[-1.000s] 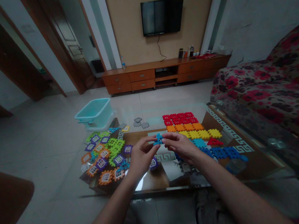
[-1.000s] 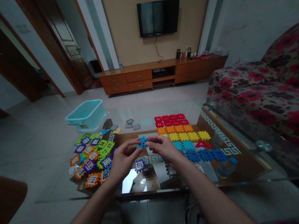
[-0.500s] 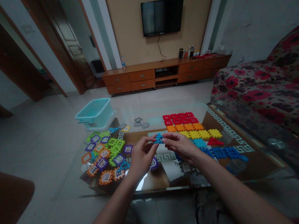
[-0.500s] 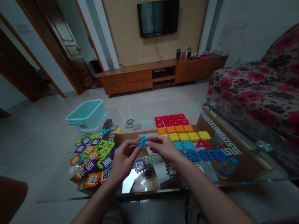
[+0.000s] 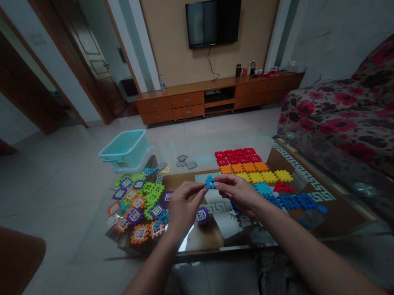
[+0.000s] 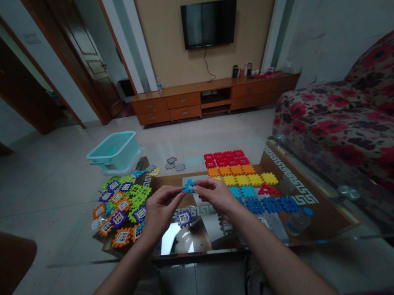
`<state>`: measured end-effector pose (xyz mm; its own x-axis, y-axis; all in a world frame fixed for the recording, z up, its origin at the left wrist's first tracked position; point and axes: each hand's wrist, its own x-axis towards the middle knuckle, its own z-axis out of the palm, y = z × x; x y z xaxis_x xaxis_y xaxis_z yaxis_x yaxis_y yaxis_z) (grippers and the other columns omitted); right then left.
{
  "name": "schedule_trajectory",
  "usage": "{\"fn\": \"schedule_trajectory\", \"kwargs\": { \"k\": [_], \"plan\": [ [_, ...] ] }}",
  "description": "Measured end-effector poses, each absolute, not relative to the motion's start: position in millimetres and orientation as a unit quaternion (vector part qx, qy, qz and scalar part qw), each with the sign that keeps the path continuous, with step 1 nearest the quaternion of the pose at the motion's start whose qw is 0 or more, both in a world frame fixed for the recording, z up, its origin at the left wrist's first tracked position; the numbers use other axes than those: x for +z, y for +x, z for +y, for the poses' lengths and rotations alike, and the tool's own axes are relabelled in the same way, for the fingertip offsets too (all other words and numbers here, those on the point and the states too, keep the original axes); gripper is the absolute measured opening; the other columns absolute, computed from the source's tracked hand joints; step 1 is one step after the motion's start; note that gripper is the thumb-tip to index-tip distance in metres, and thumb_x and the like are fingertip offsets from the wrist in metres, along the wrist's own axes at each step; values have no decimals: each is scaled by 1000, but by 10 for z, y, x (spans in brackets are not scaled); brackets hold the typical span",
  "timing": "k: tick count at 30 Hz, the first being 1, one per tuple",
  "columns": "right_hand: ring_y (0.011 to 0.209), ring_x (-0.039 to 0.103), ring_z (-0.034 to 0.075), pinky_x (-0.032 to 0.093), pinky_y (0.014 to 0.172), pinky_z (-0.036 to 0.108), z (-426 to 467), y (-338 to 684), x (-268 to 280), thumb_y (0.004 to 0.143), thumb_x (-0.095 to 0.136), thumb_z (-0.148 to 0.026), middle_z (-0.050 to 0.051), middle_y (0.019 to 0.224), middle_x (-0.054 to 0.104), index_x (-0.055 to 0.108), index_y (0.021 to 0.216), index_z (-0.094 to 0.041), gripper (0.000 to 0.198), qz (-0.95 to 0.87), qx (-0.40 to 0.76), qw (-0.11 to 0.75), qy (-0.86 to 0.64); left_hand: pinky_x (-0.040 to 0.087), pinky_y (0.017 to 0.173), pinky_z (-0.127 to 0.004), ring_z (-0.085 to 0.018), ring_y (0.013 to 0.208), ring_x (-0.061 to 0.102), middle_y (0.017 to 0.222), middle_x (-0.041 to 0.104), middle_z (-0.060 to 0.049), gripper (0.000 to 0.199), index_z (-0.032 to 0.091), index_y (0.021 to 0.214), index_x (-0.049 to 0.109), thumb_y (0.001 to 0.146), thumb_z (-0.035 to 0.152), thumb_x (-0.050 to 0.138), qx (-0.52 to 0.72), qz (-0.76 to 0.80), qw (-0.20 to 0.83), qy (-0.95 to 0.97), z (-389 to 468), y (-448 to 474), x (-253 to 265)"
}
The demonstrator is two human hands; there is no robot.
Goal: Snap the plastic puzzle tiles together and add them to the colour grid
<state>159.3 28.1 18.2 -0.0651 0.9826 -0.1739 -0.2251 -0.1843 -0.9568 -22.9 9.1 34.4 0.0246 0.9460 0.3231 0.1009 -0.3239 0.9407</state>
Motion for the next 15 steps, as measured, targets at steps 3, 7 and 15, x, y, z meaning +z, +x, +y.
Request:
{"fn": "schedule_trajectory", "kwargs": {
  "k": [3,7,15],
  "plan": [
    [59,48,10,38,57,26,280,1590,186,56,87,-39,1,76,66,73,85,-20,37,-403,608,497,-471,51,79,-31,-21,84,66,88,73,-6,12,25,87,79,77,31,76,540,438,377,612,87,-233,339],
    [60,49,10,39,57,26,283,1593,177,57,87,-38,1,77,66,73,83,-21,34,-400,607,503,-468,51,80,-31,-21,86,67,92,74,-6,15,25,94,79,82,31,72,526,440,350,638,88,-238,320],
    [62,52,11,40,58,26,294,1603,143,58,87,-38,1,77,67,74,85,-20,35,-412,594,504,-473,53,83,-33,-22,88,69,95,75,-6,16,26,94,79,81,31,73,530,440,348,635,92,-249,303]
  ]
}}
